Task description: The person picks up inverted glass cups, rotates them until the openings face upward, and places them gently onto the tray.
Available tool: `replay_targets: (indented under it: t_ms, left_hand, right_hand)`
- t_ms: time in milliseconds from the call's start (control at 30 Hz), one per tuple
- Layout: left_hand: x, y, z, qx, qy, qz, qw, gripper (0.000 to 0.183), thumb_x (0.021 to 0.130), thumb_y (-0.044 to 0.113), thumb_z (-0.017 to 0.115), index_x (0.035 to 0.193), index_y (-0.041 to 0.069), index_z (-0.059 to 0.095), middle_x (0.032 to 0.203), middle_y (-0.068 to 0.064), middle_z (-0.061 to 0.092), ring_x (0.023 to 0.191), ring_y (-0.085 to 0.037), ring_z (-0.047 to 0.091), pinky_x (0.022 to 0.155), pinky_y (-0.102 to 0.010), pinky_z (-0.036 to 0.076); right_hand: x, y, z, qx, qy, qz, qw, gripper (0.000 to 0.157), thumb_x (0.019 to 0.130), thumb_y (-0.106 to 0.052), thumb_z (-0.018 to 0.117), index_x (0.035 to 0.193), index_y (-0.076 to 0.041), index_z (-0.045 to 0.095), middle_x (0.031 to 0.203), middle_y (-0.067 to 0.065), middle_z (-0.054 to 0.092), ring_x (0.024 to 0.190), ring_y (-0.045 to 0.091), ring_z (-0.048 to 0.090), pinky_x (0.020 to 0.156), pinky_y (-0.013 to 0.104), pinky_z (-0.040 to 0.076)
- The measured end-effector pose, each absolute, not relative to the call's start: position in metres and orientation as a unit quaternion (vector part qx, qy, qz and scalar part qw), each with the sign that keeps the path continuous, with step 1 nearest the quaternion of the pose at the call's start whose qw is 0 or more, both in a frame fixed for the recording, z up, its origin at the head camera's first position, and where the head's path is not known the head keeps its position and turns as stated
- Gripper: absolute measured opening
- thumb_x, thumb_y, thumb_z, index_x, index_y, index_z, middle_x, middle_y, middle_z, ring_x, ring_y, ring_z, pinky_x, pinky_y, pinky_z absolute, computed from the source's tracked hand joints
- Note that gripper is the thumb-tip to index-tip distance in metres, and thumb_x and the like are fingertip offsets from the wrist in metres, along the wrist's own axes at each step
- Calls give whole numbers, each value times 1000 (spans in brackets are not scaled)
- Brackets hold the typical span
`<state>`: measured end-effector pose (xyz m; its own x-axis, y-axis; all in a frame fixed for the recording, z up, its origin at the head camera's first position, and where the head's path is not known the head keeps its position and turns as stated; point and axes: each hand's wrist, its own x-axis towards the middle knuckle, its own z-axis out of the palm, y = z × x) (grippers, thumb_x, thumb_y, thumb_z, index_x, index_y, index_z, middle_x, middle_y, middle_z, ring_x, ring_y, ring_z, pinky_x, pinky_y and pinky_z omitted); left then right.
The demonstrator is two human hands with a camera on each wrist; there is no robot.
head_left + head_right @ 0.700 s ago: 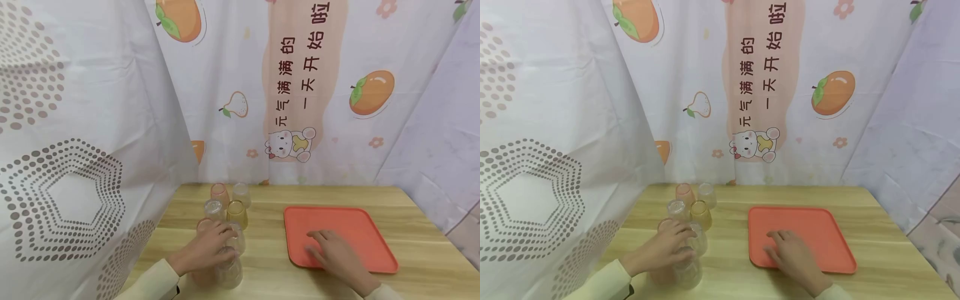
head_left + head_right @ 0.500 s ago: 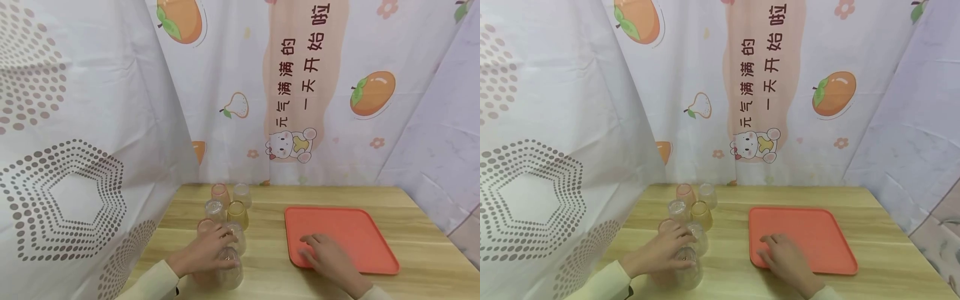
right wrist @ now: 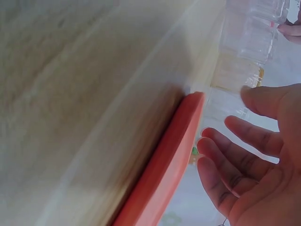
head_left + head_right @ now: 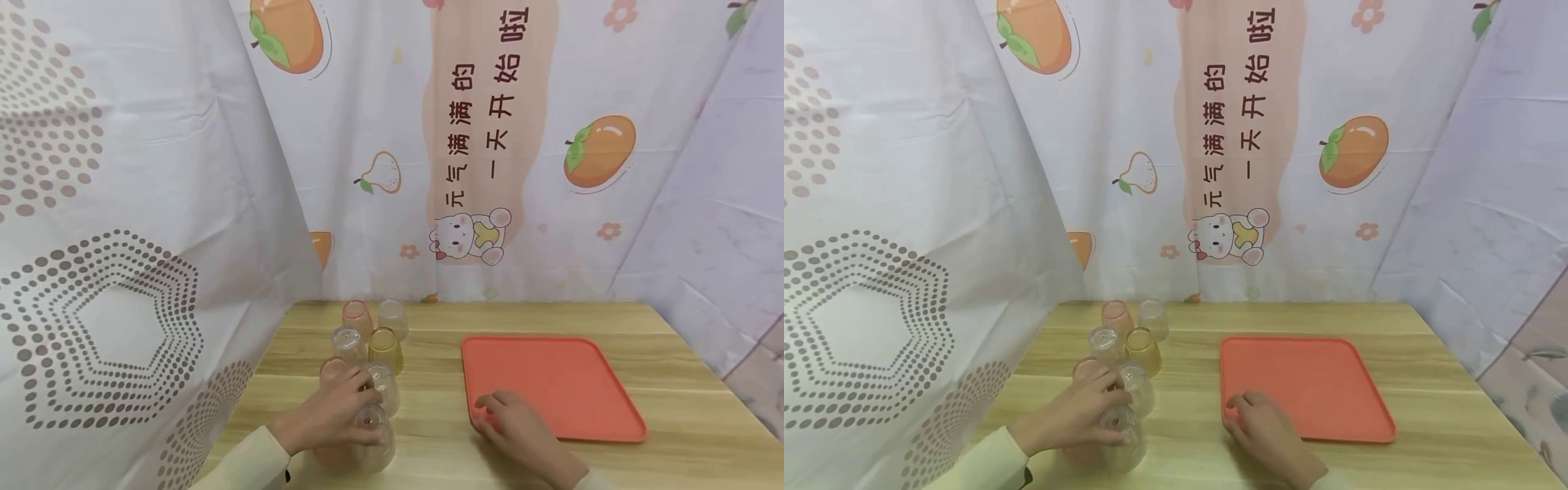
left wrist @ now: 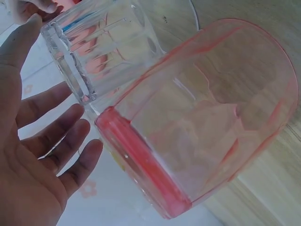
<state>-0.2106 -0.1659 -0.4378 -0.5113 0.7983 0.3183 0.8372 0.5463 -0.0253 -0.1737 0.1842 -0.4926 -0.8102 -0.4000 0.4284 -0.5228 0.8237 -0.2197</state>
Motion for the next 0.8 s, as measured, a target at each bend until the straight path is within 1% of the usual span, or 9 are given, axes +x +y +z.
replay_targets:
  t_ms: [100,200,367,500,800]
  left_hand:
    - [-209,-167,-436,-472,-870,-62,131,62,70,71,65,105,20,67,98,10,48,94,-11,45,80,-29,41]
    - [-209,-168,-434,-474,-872,-51,112,67,66,71,68,110,20,65,97,10,48,88,-7,44,75,-25,41]
    - [-211,-167,-433,-480,-872,-43,82,72,65,66,73,117,18,62,95,10,51,78,-2,42,66,-18,39]
    - [-211,-168,-432,-476,-876,-46,66,73,66,63,75,121,17,60,97,8,52,79,-2,43,66,-18,41]
    - [-204,-170,-430,-457,-887,-56,26,72,68,58,77,123,16,58,100,7,50,83,-4,44,67,-18,43]
  right_hand:
    - [-172,184,-496,256,-934,166,184,20,77,-26,78,90,-15,67,80,-10,55,73,4,47,62,26,46]
    - [-172,185,-499,264,-934,164,178,16,74,-21,79,83,-15,67,76,-12,53,71,2,46,60,24,44]
    - [-173,188,-501,271,-937,161,153,11,74,-11,78,77,-15,68,74,-12,54,70,4,50,61,23,46]
    - [-176,187,-501,266,-941,155,143,13,73,-9,79,75,-16,68,73,-12,55,69,5,52,61,24,48]
    - [-175,181,-503,249,-943,141,167,20,68,-7,82,70,-17,65,70,-11,54,67,7,52,60,24,47]
